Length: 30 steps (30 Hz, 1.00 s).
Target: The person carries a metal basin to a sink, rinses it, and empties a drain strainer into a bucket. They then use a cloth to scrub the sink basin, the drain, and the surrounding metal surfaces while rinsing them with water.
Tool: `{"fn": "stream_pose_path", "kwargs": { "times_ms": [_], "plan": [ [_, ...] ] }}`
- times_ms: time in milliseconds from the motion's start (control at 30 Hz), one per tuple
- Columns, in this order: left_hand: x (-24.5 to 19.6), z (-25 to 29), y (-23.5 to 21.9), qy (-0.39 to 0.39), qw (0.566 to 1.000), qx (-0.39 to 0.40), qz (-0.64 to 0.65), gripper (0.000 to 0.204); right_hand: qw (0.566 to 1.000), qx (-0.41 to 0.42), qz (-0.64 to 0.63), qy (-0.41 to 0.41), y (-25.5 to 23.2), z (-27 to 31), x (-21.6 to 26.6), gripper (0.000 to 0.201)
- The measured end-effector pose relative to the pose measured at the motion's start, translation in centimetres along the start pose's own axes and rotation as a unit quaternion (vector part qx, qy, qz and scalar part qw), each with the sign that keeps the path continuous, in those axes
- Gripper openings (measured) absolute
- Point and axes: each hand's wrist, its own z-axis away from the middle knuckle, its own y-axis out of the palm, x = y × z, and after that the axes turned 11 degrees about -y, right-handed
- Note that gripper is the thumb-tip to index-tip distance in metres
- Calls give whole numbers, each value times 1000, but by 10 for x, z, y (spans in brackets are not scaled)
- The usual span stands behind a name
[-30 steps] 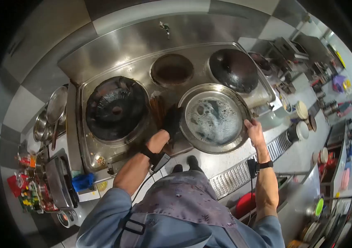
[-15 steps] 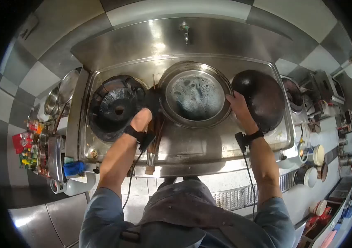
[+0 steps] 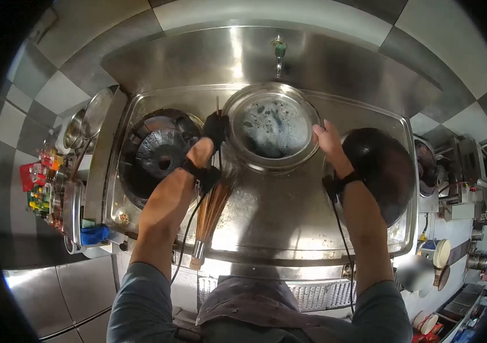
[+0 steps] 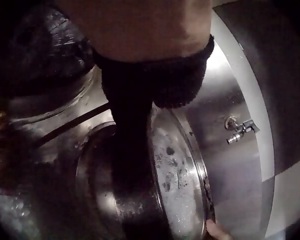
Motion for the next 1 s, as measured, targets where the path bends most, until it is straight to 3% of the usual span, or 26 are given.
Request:
{"fn": "stream_pose_path", "kwargs": {
  "times_ms": [67,133,200,267,333,400,467,533,633,667,733,767,800,867,900,933,967,1000],
  "plan": [
    [5,-5,9,-21,1000,-10,-17,34,1000,2,-1,-4,3,-4,-15,30],
    [5,-11,6,5,998,10,54,36,1000,16,-18,16,11,-13,-16,31],
    [25,-32,7,37,999,16,5,37,999,24,16,22,14,-8,-7,32],
    [26,-20,13,76,978,-89,-175,35,998,32,51,31,18,-5,-13,32],
    [25,-14,10,47,982,-53,-172,32,984,63,162,27,21,-4,-27,35],
    [42,-11,-1,46,941,-71,-328,27,970,108,212,49,30,-5,-36,37],
    [29,-2,-8,53,930,-39,-361,26,951,151,260,74,28,5,-34,39],
    [17,8,-15,62,919,-15,-388,25,954,127,269,-33,23,12,-10,40],
    [13,24,-35,146,921,-59,-356,30,964,106,239,-54,33,19,30,40],
    [9,26,-37,80,953,-15,-293,30,963,115,236,-61,33,20,38,40],
    [13,39,-44,207,904,5,-375,27,937,157,249,-186,38,29,57,37],
    [15,46,-48,271,871,7,-409,26,943,166,220,-189,44,37,70,35],
    [29,66,-51,327,871,-45,-364,26,947,175,191,-192,53,45,88,34],
    [-27,166,-77,237,919,-32,-314,26,947,250,182,85,74,70,146,34],
    [-18,185,-82,270,909,-50,-314,26,955,258,137,48,87,88,158,32],
    [-7,199,-85,237,935,-37,-260,31,959,265,95,15,97,107,167,31],
    [6,213,-71,-57,998,-5,-10,32,956,280,87,13,107,123,162,31],
    [8,229,-83,-67,998,-21,-4,32,958,284,23,-14,124,140,163,29]
  ]
}}
